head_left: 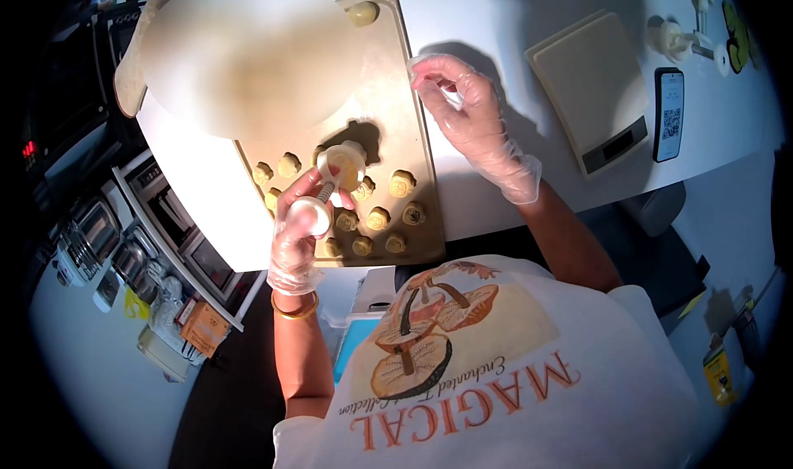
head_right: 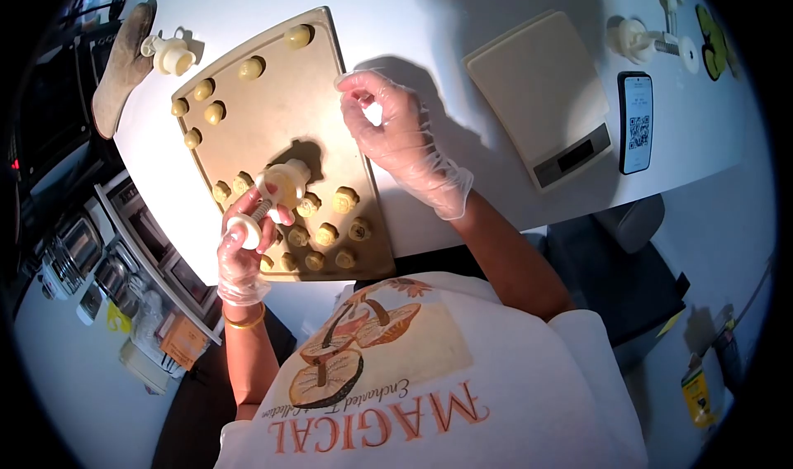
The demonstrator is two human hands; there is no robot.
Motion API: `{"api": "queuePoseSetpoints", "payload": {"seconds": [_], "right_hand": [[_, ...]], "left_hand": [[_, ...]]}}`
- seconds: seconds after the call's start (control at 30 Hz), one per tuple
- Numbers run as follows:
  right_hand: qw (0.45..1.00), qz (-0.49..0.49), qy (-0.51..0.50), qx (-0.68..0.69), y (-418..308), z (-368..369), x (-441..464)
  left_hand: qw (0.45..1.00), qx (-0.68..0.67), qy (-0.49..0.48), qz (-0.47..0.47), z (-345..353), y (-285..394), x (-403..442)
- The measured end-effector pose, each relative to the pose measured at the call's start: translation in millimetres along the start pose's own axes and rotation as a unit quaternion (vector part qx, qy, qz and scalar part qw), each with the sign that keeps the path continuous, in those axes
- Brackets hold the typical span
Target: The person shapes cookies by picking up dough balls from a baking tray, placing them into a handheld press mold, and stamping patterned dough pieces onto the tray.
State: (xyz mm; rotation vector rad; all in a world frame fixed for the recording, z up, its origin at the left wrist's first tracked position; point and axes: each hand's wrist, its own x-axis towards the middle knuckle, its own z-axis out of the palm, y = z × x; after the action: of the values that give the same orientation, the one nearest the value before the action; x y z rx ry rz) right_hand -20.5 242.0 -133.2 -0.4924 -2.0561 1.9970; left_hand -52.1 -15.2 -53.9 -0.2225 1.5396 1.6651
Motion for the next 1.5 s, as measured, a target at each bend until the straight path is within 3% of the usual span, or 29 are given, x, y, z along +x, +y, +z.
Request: {"api": "queuePoseSetpoints", "payload": {"seconds": [0.13,0.43,0.63,0.77,0.83,0.93,1.0,1.03,1.07,1.13,1.23,1.27,1.33,1.5], "right_hand": [[0.999,0.039,-0.023,-0.003,-1,-5,-2],[1.0,0.013,0.008,0.013,4,-5,-1],[1.0,0.009,0.004,0.011,9,-6,-5],[1.0,0.007,0.008,0.021,9,-4,-6],[1.0,0.004,0.006,0.022,9,-4,-6],[1.0,0.002,0.005,0.019,6,-4,-7],[0.999,0.039,-0.029,0.001,0,-7,-7],[0.999,0.04,-0.029,0.0,-1,-8,-7],[0.999,0.039,-0.027,-0.01,-3,-7,-7],[0.999,0.032,-0.026,-0.017,-6,-6,0],[0.951,-0.166,0.007,-0.262,-5,-2,22],[0.95,-0.169,0.004,-0.261,-5,1,32],[0.895,-0.253,-0.018,-0.366,-5,10,54],[0.843,-0.284,-0.076,-0.451,7,28,86]], "left_hand": [[1.0,0.009,0.006,0.005,2,1,1],[0.998,-0.025,0.043,0.041,1,-8,2],[0.997,-0.041,0.017,0.064,3,-6,5],[0.999,-0.008,0.011,0.04,3,0,1],[0.997,0.021,0.056,0.056,11,2,-4],[0.999,0.039,0.026,0.022,0,6,-10],[0.99,-0.034,0.037,0.131,6,4,-15],[0.992,-0.042,-0.029,0.114,-8,11,-22],[0.99,-0.029,0.003,0.141,-8,15,-30],[0.985,-0.044,-0.027,0.163,-18,27,-44],[0.982,-0.018,-0.021,0.185,-25,39,-59],[0.98,-0.024,-0.016,0.194,-25,41,-63],[0.978,-0.017,-0.006,0.209,-28,37,-67],[0.966,-0.006,0.044,0.254,-23,31,-76]]}}
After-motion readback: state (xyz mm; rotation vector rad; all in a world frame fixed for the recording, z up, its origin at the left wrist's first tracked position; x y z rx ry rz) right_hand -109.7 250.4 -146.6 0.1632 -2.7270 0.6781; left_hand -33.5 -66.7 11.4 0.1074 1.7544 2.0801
